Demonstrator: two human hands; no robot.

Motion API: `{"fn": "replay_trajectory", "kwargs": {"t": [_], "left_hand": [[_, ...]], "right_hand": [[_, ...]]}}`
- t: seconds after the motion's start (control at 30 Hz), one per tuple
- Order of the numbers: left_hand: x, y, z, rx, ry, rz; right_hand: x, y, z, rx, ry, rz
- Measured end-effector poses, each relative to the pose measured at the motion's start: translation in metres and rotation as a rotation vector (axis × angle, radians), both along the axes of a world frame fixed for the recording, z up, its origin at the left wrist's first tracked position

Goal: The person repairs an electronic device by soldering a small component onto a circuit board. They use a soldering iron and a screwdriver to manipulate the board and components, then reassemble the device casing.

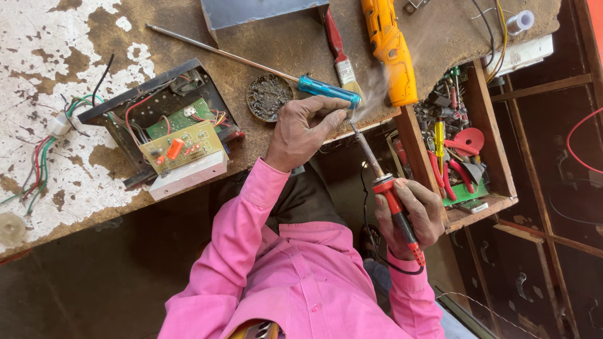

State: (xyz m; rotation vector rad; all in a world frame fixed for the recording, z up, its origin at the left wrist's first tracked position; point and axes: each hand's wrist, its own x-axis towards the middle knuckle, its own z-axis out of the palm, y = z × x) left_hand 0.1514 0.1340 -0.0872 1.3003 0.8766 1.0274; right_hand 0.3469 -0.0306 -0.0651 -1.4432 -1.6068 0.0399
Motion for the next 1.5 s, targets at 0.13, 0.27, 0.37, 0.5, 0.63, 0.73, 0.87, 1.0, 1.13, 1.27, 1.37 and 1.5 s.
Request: {"fn": "replay_trajectory", "kwargs": {"t": [0.13, 0.27, 0.37, 0.5, 0.63, 0.73, 0.87, 1.0, 1.13, 1.27, 1.37, 1.5], "left_hand": [[0.0007, -0.0003, -0.0021, 0.009, -0.025, 0.005], [0.0005, 0.0007, -0.0020, 0.017, -0.040, 0.009], [0.0011, 0.0018, -0.0004, 0.000, -0.066, 0.006], [0.0020, 0.0004, 0.0019, -0.037, 0.026, 0.024], [0.0041, -0.0007, 0.0029, -0.026, -0.064, 0.025], [0.0034, -0.0005, 0.0029, -0.016, -0.056, 0.025], [0.0033, 0.0000, 0.0026, -0.009, -0.055, 0.028], [0.0033, -0.0008, 0.0028, -0.006, -0.052, 0.036], [0.0031, -0.0015, 0.0032, -0.001, -0.043, 0.036], [0.0032, -0.0014, 0.0037, -0.004, -0.029, 0.042], [0.0027, -0.0010, 0.0043, -0.008, -0.017, 0.042], [0.0026, -0.0004, 0.0055, 0.014, -0.062, 0.028]], "right_hand": [[0.0008, 0.0005, 0.0005, -0.006, 0.025, 0.006], [0.0030, 0.0009, 0.0009, -0.007, -0.008, -0.011], [0.0037, -0.0011, 0.0020, -0.008, 0.043, -0.012], [0.0033, -0.0005, 0.0030, 0.017, 0.016, 0.004], [0.0023, 0.0032, 0.0048, 0.007, 0.008, 0.014], [0.0005, 0.0046, 0.0065, -0.001, 0.002, 0.010], [-0.0014, 0.0060, 0.0074, 0.005, 0.007, 0.019], [-0.0012, 0.0068, 0.0070, 0.005, -0.013, 0.007], [-0.0009, 0.0052, 0.0060, -0.005, -0.007, 0.007], [0.0002, 0.0032, 0.0049, -0.012, -0.013, 0.003], [0.0011, 0.0021, 0.0045, -0.020, -0.040, -0.012], [0.0008, 0.0016, 0.0049, 0.012, 0.004, 0.000]]}}
